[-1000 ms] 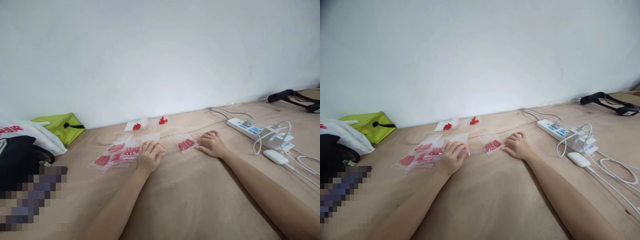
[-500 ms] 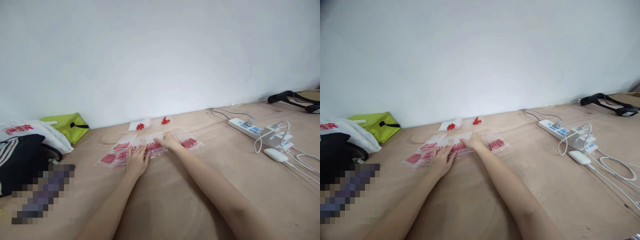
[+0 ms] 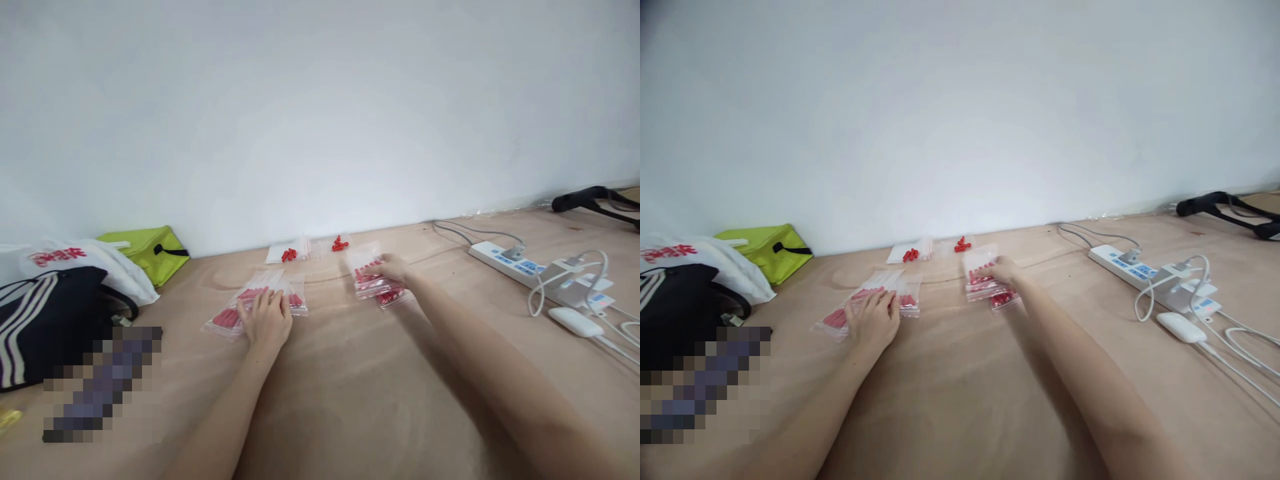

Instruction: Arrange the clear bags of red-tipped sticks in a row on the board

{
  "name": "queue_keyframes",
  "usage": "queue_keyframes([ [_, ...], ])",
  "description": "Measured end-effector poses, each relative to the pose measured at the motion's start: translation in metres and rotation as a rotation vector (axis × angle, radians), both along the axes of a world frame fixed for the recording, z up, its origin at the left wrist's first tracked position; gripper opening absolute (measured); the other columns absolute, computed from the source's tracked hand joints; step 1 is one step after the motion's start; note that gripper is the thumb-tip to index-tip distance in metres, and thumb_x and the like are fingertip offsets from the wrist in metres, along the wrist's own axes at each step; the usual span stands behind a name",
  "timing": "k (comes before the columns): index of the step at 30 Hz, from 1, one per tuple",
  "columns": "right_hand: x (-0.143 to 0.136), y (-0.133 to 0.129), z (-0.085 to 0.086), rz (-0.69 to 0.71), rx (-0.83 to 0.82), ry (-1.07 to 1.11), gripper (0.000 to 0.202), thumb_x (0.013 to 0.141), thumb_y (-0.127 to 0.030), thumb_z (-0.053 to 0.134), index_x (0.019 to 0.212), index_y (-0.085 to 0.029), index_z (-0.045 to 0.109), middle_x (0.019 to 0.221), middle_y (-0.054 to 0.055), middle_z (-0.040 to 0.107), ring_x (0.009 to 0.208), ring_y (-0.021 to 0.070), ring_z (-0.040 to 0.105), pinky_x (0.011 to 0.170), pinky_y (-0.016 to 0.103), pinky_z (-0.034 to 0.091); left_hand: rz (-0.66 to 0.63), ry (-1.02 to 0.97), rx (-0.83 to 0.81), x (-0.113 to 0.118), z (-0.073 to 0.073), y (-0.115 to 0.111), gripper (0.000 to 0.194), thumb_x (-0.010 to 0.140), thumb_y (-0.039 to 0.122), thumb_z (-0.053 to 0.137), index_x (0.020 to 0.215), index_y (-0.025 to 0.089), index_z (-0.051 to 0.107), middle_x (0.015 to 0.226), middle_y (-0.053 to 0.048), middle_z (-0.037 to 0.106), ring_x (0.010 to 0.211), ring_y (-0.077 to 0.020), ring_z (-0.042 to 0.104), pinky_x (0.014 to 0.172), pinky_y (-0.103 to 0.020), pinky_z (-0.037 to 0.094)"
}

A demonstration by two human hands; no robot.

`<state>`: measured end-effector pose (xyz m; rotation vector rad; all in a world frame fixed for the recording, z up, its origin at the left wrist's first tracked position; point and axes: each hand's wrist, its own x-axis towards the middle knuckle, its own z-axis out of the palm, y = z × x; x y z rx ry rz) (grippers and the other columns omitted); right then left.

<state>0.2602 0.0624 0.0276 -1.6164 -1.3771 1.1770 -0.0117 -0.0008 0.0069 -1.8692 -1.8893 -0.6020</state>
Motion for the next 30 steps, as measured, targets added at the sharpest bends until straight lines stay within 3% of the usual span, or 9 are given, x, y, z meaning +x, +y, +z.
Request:
queue_keyframes([
  [4, 0.034, -0.002, -0.007, -0.042, -0.063, -0.064, 0.034, 0.041, -0.024, 0.078, 0.063, -0.013, 0.055, 0.064, 0.002, 0.061, 0.065, 0.0141, 0.059, 0.056, 0.021, 0.046, 0.045, -0.033, -0.087, -0.014, 0.005, 0.010, 0.034, 0.079, 0.039, 0.041, 0.098, 0.019, 0.061, 0.109, -0.009, 0.057, 0.099, -0.0264, 0.050, 0.087, -0.042, 0.035],
  [10, 0.043, -0.003, -0.012, -0.089, -0.111, -0.150, 0.031, 0.041, -0.025, 0.077, 0.061, -0.014, 0.055, 0.069, 0.003, 0.062, 0.070, 0.0154, 0.059, 0.058, 0.020, 0.044, -0.113, -0.005, -0.055, -0.019, -0.003, 0.014, 0.030, 0.075, 0.040, 0.049, 0.088, 0.018, 0.064, 0.103, -0.011, 0.056, 0.098, -0.0257, 0.049, 0.086, -0.038, 0.039],
  [16, 0.084, -0.010, -0.015, -0.158, -0.146, -0.437, 0.036, 0.045, -0.040, 0.073, 0.062, -0.013, 0.056, 0.068, 0.005, 0.062, 0.069, 0.0196, 0.058, 0.056, 0.024, 0.042, -0.373, -0.044, -0.113, 0.015, -0.014, 0.000, 0.022, 0.077, 0.026, 0.049, 0.092, 0.015, 0.060, 0.093, -0.009, 0.059, 0.091, -0.0224, 0.051, 0.083, -0.036, 0.042],
  [20, 0.102, -0.014, -0.009, -0.289, -0.036, -0.698, 0.053, 0.044, -0.049, 0.071, 0.081, -0.014, 0.058, 0.083, 0.010, 0.062, 0.080, 0.0258, 0.057, 0.061, 0.030, 0.043, -0.508, -0.162, -0.137, 0.052, -0.022, -0.004, 0.026, 0.077, 0.023, 0.047, 0.101, 0.015, 0.055, 0.103, -0.009, 0.057, 0.098, -0.0211, 0.050, 0.087, -0.036, 0.042],
  [23, 0.078, -0.021, 0.000, -0.369, 0.235, -0.773, 0.052, 0.053, -0.046, 0.067, 0.094, -0.016, 0.055, 0.100, 0.013, 0.057, 0.089, 0.0245, 0.055, 0.069, 0.031, 0.043, -0.630, -0.232, -0.151, 0.085, -0.027, -0.004, 0.028, 0.078, 0.024, 0.046, 0.105, 0.017, 0.052, 0.106, -0.008, 0.055, 0.101, -0.0199, 0.049, 0.088, -0.035, 0.042],
  [26, 0.028, -0.029, -0.001, -0.140, 0.347, -0.671, 0.026, 0.069, -0.038, 0.056, 0.085, -0.018, 0.057, 0.085, 0.007, 0.061, 0.077, 0.0177, 0.058, 0.069, 0.027, 0.042, -0.694, -0.230, -0.108, 0.106, -0.024, -0.006, 0.029, 0.080, 0.025, 0.042, 0.107, 0.017, 0.051, 0.108, -0.009, 0.054, 0.103, -0.0204, 0.048, 0.089, -0.037, 0.041],
  [28, -0.004, -0.032, -0.006, -0.024, 0.325, -0.648, 0.028, 0.069, -0.038, 0.056, 0.085, -0.015, 0.057, 0.085, 0.010, 0.062, 0.079, 0.0203, 0.058, 0.071, 0.029, 0.042, -0.643, -0.170, -0.059, 0.104, -0.016, -0.005, 0.029, 0.081, 0.026, 0.041, 0.107, 0.018, 0.052, 0.111, -0.009, 0.054, 0.106, -0.0224, 0.045, 0.091, -0.041, 0.037],
  [30, -0.026, -0.031, -0.013, 0.021, 0.284, -0.648, 0.041, 0.063, -0.040, 0.063, 0.091, -0.011, 0.055, 0.094, 0.017, 0.059, 0.091, 0.0266, 0.055, 0.076, 0.033, 0.040, -0.527, -0.098, -0.027, 0.084, -0.004, -0.002, 0.028, 0.080, 0.027, 0.043, 0.104, 0.020, 0.055, 0.112, -0.008, 0.054, 0.108, -0.0246, 0.043, 0.094, -0.045, 0.031],
])
